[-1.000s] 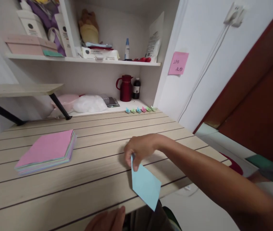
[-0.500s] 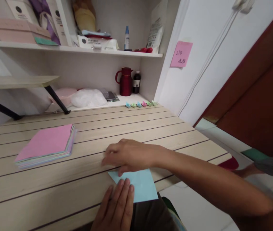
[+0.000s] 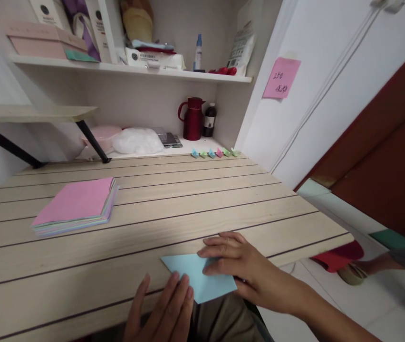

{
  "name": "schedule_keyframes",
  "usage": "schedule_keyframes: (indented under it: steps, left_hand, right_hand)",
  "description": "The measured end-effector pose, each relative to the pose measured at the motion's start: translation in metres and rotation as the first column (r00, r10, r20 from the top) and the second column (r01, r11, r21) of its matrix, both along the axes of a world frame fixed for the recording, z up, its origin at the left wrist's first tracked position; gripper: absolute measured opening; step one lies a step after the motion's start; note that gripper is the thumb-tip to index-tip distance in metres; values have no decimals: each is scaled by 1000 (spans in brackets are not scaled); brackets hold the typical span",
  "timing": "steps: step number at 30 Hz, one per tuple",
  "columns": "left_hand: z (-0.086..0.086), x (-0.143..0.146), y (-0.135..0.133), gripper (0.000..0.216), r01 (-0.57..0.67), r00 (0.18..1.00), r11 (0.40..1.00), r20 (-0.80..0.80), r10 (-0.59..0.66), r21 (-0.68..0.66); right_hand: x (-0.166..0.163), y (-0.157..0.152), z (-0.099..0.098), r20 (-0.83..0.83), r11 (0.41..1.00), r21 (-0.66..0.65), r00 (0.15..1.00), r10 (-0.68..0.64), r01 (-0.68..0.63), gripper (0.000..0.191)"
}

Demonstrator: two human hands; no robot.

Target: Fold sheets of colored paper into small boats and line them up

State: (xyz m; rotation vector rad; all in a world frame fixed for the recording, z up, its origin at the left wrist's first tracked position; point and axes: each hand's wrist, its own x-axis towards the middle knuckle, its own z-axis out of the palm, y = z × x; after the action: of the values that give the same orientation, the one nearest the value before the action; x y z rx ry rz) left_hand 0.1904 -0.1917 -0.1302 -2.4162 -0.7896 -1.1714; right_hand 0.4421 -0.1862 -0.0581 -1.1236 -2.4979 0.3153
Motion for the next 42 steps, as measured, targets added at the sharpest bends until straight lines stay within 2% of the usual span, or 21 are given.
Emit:
schedule_keyframes:
  steps: [2,3,10,16,20,22,27,31,35,38,40,42]
  left_hand:
    - [1,-1,1,37,11,1000,999,21,-11,-31]
    - [0,-1,2,37,19,999,999,31,-17,-46]
    - [1,-1,2,37,12,998,996,59,-7,-89]
    - [11,-9,6,32,49,981,999,-188,-50,-8]
    - [2,0,1,36,-15,996,993,84,25,-116]
    - [-1,7,-1,35,-21,990,992,136,39,-125]
    - [0,19,-3,30,-168,982,979,62,176,-117]
    - [-2,21,-6,30,-195,978,969,48,204,-151]
    - [0,21,-5,29,-190,978,969,52,201,-160]
    - [0,20,-3,29,-184,980,971,41,193,-155]
    - [0,20,-2,29,-175,983,972,32,182,-157]
    - [-2,19,-1,29,-162,985,972,29,169,-171]
  right_hand:
    - [-2,5,4,-69,999,-46,998,-9,6,16]
    - [-3,7,6,-99,998,-68,995,-24,17,15]
    - [-21,15,-1,-127,975,-108,970,-208,195,19]
    - [-29,19,-6,-133,953,-128,947,-292,275,19]
    - [-32,21,-9,-124,940,-115,934,-336,322,24]
    - [-34,24,-9,-108,934,-98,929,-353,344,25]
    - [-39,28,-8,-59,921,-61,920,-387,384,26]
    - [-38,29,-9,-92,887,-50,882,-463,460,30]
    - [-29,33,-11,-58,848,72,851,-521,524,41]
    - [-22,26,-10,-24,763,278,798,-602,584,39]
    - [-22,12,-10,-30,736,412,816,-578,537,41]
    - [-26,-7,-12,19,773,513,896,-444,373,44]
